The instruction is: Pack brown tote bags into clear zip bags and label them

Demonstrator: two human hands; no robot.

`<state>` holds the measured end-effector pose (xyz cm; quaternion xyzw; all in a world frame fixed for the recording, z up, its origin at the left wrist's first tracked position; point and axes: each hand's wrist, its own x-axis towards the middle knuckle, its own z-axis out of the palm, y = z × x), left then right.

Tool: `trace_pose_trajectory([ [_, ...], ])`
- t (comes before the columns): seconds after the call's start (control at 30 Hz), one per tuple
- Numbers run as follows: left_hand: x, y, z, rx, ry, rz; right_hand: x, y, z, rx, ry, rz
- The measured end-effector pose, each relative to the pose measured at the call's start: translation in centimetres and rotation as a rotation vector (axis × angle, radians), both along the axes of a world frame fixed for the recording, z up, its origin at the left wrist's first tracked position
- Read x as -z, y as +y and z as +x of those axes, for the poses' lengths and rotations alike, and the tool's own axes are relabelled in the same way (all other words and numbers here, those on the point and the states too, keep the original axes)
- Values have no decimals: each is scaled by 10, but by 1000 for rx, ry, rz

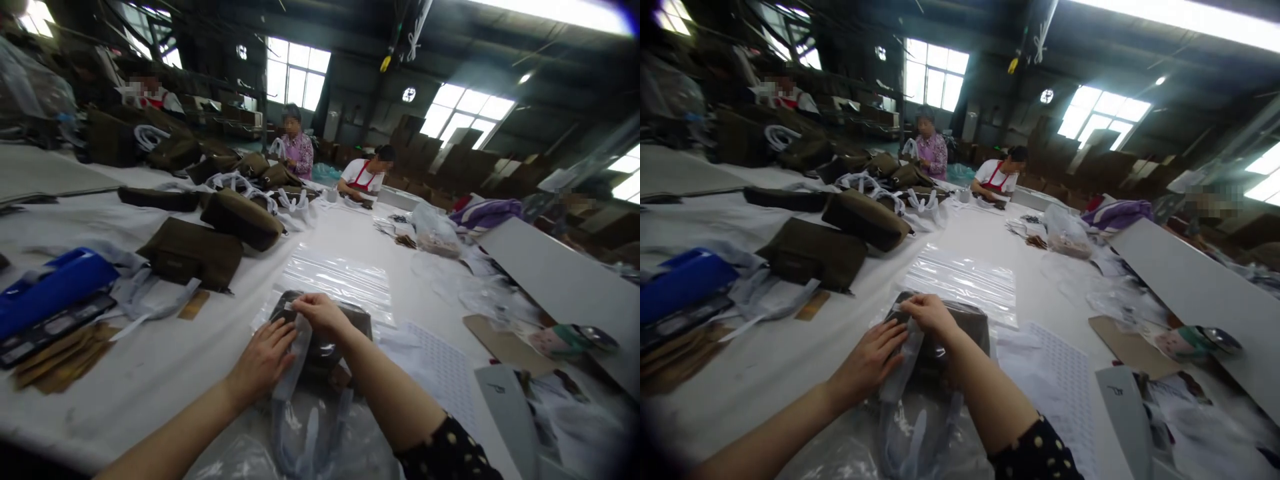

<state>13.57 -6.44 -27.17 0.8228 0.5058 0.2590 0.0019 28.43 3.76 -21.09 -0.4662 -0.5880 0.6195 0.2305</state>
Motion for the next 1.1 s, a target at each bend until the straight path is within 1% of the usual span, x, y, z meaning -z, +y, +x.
trace_pose_trajectory([
  [0.03, 3, 2, -1, 6, 5, 6, 5, 9, -11, 2, -77, 15],
  [0.1, 6, 5, -3, 14, 9, 12, 15, 25, -25, 35, -196, 45],
  [0.17, 8, 8, -5, 20, 9, 8, 22, 36, -32, 68, -260, 61],
  [0.27, 10, 14, -8, 33, -11, 3, 26, 45, -36, 96, -345, 81],
  [0.43, 14, 28, -15, 65, -73, -2, 22, 53, -39, 98, -459, 95],
  [0.6, 8, 47, -24, -10, -143, 13, 18, 60, -37, 44, -545, 79],
  [0.73, 6, 64, -30, -47, -115, -25, 14, 64, -37, -22, -608, 72],
  [0.87, 13, 78, -32, -34, -67, -100, 6, 64, -37, -84, -679, 118],
  [0.93, 16, 84, -32, -22, -67, -126, 0, 60, -36, -113, -717, 172],
  [1.0, 18, 89, -29, -9, -78, -142, -4, 52, -35, -102, -759, 268],
  [1.03, 17, 91, -27, -1, -86, -149, -5, 47, -34, -105, -809, 360],
  [1.1, 14, 94, -26, 23, -114, -173, -6, 37, -32, -179, -968, 597],
])
